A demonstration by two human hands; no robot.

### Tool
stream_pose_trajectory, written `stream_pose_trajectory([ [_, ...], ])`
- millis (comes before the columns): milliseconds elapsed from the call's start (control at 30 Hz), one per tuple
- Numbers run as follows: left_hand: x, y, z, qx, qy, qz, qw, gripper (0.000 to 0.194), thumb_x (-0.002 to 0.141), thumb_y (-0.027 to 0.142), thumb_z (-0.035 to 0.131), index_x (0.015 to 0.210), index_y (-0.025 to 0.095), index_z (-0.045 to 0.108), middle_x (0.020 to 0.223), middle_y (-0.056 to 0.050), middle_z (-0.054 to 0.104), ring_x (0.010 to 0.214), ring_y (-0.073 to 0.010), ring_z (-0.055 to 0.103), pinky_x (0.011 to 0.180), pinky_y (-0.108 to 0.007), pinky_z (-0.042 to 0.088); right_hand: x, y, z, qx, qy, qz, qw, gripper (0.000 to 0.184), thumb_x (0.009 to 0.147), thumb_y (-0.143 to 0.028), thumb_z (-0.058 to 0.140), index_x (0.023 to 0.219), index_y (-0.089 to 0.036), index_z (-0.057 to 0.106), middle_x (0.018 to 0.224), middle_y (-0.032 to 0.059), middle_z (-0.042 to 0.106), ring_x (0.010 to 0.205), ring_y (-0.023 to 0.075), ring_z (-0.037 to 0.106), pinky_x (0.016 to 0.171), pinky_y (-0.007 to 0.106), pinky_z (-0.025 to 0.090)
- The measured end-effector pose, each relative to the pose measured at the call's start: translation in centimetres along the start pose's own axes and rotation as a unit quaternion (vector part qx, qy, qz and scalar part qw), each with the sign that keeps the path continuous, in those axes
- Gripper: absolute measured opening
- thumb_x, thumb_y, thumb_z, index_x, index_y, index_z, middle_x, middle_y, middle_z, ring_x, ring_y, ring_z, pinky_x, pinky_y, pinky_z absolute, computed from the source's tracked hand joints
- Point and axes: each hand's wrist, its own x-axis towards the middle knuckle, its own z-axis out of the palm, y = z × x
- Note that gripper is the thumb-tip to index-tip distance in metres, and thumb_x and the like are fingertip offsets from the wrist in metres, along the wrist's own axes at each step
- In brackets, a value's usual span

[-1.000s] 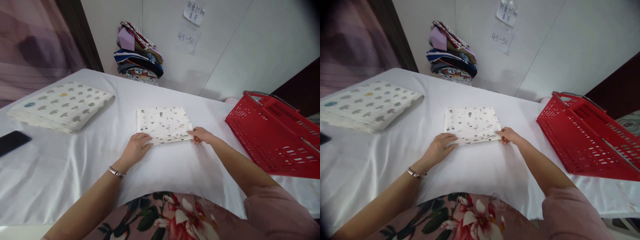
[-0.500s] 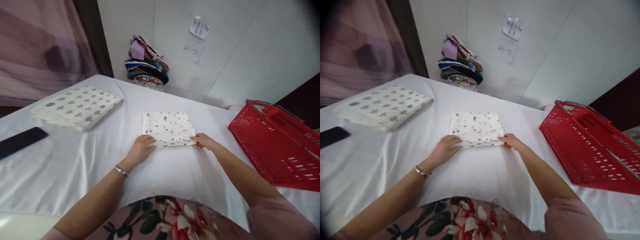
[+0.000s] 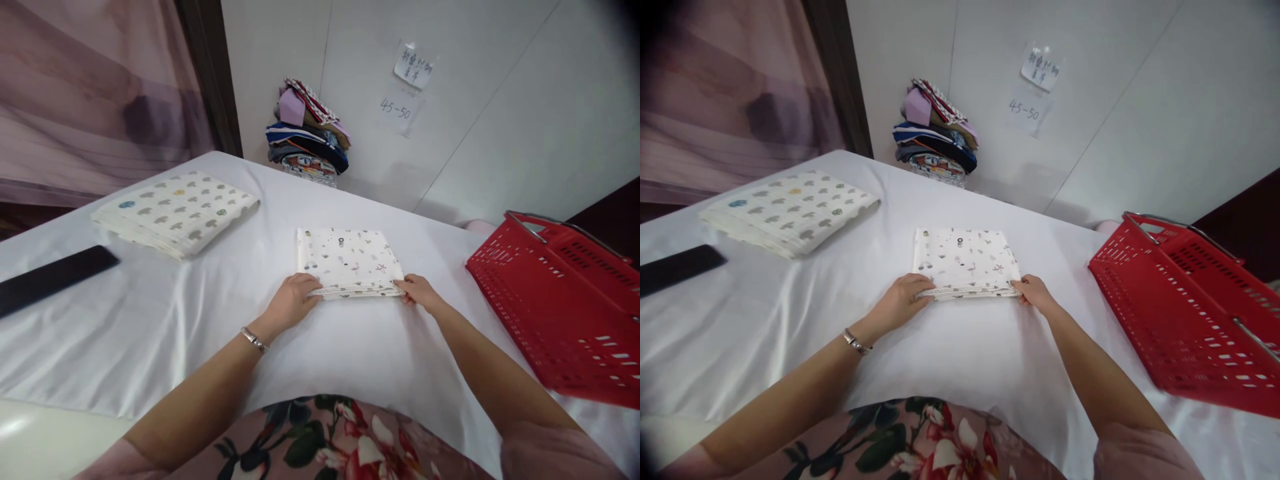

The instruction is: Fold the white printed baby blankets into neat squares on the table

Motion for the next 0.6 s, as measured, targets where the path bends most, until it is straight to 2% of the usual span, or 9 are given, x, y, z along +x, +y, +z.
stream_pose_trajectory([
  [67,0.0,0.0,0.0,0.002,0.003,-0.001,1.000,0.020,0.082,0.025,0.057,0.099,0.021,0.065,0.103,-0.006,0.065,0.099,-0.0220,0.059,0.089,-0.043,0.047,-0.4,0.0,0.1,-0.093,0.060,-0.055,0.992,0.035,0.080,-0.048,0.057,0.095,-0.017,0.057,0.077,0.0068,0.066,0.069,0.0203,0.063,0.061,0.030,0.049],
  [100,0.1,0.0,0.0,0.002,0.004,-0.002,1.000,0.020,0.082,0.025,0.057,0.099,0.022,0.066,0.103,-0.006,0.065,0.099,-0.0220,0.059,0.089,-0.043,0.047,-0.7,-0.2,0.2,-0.140,0.099,-0.104,0.980,0.036,0.082,-0.046,0.054,0.103,-0.017,0.057,0.091,0.0099,0.066,0.082,0.0231,0.063,0.070,0.034,0.050],
  [200,0.1,0.1,-0.1,0.001,0.009,-0.006,1.000,0.019,0.081,0.025,0.056,0.098,0.023,0.066,0.102,-0.006,0.066,0.098,-0.0221,0.060,0.088,-0.043,0.048,-2.1,-1.2,0.9,-0.214,0.181,-0.297,0.913,0.040,0.086,-0.037,0.048,0.121,-0.018,0.052,0.126,0.0140,0.054,0.117,0.0286,0.049,0.095,0.043,0.041],
  [300,0.2,0.3,-0.3,-0.002,0.014,-0.015,1.000,0.019,0.081,0.027,0.057,0.096,0.023,0.066,0.101,-0.005,0.066,0.097,-0.0217,0.060,0.089,-0.043,0.048,-3.3,-3.0,2.2,-0.227,0.197,-0.421,0.856,0.045,0.090,-0.038,0.041,0.130,-0.018,0.046,0.140,0.0144,0.041,0.132,0.0292,0.034,0.105,0.048,0.030],
  [367,0.2,0.5,-0.5,-0.007,0.014,-0.021,1.000,0.018,0.080,0.026,0.058,0.095,0.022,0.067,0.100,-0.005,0.067,0.096,-0.0211,0.060,0.088,-0.042,0.048,-3.4,-4.1,3.2,-0.243,0.192,-0.448,0.839,0.047,0.092,-0.040,0.038,0.134,-0.018,0.043,0.146,0.0139,0.034,0.137,0.0286,0.025,0.107,0.049,0.025],
  [433,0.3,0.5,-0.6,-0.013,0.012,-0.023,1.000,0.017,0.080,0.026,0.058,0.094,0.022,0.067,0.099,-0.005,0.067,0.095,-0.0206,0.060,0.088,-0.042,0.048,-2.9,-4.7,4.2,-0.273,0.167,-0.448,0.835,0.050,0.093,-0.043,0.036,0.136,-0.018,0.041,0.149,0.0125,0.029,0.139,0.0277,0.019,0.109,0.050,0.020],
  [600,0.3,0.3,-0.4,-0.020,0.009,-0.025,0.999,0.016,0.081,0.028,0.057,0.094,0.023,0.067,0.099,-0.005,0.067,0.094,-0.0204,0.061,0.088,-0.042,0.048,-0.9,-4.0,6.0,-0.319,0.105,-0.391,0.857,0.050,0.095,-0.045,0.029,0.138,-0.022,0.041,0.150,0.0086,0.029,0.139,0.0256,0.021,0.110,0.050,0.018],
])
